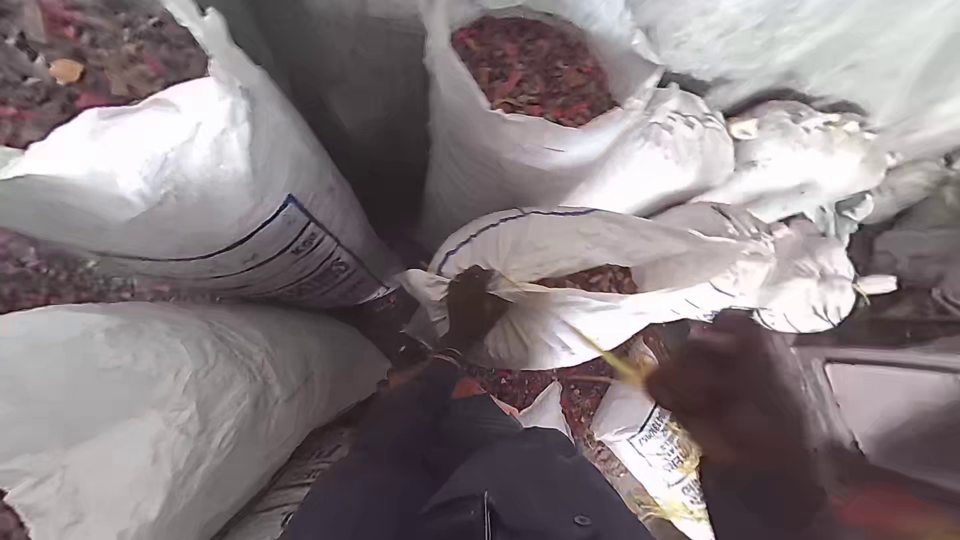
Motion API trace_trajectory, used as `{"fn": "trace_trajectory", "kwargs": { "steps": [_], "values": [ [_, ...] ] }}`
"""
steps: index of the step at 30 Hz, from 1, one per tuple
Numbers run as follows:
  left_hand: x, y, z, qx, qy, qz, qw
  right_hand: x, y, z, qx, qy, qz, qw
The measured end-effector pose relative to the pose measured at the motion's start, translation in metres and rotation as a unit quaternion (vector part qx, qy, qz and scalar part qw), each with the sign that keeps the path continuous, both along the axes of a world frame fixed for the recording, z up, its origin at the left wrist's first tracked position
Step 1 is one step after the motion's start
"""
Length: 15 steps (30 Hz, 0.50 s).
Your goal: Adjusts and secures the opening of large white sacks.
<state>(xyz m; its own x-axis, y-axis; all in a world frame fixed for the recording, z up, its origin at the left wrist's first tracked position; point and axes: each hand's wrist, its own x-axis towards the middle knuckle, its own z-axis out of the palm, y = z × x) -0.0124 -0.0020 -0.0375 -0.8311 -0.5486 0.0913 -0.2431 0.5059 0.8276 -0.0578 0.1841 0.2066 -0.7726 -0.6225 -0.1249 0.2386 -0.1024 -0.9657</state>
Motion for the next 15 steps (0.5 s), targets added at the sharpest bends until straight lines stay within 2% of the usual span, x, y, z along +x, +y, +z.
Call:
{"fn": "trace_trajectory", "kwargs": {
  "steps": [3, 6, 8, 12, 15],
  "values": [
    [-0.01, 0.02, 0.027, -0.087, -0.142, -0.012, 0.986, 0.032, 0.047, -0.046, -0.082, -0.128, -0.048, 0.987],
    [-0.024, 0.041, 0.027, -0.16, -0.185, 0.052, 0.968, 0.06, 0.065, -0.067, -0.116, -0.187, -0.047, 0.974],
    [-0.028, 0.045, 0.018, -0.193, -0.192, 0.088, 0.958, 0.076, 0.075, -0.074, -0.114, -0.189, -0.023, 0.975],
    [-0.04, 0.038, 0.011, -0.224, -0.212, 0.099, 0.946, 0.085, 0.098, -0.083, -0.1, -0.191, -0.039, 0.976],
    [-0.047, 0.03, 0.018, -0.231, -0.246, 0.076, 0.938, 0.083, 0.104, -0.103, -0.087, -0.128, -0.053, 0.986]
  ]
}}
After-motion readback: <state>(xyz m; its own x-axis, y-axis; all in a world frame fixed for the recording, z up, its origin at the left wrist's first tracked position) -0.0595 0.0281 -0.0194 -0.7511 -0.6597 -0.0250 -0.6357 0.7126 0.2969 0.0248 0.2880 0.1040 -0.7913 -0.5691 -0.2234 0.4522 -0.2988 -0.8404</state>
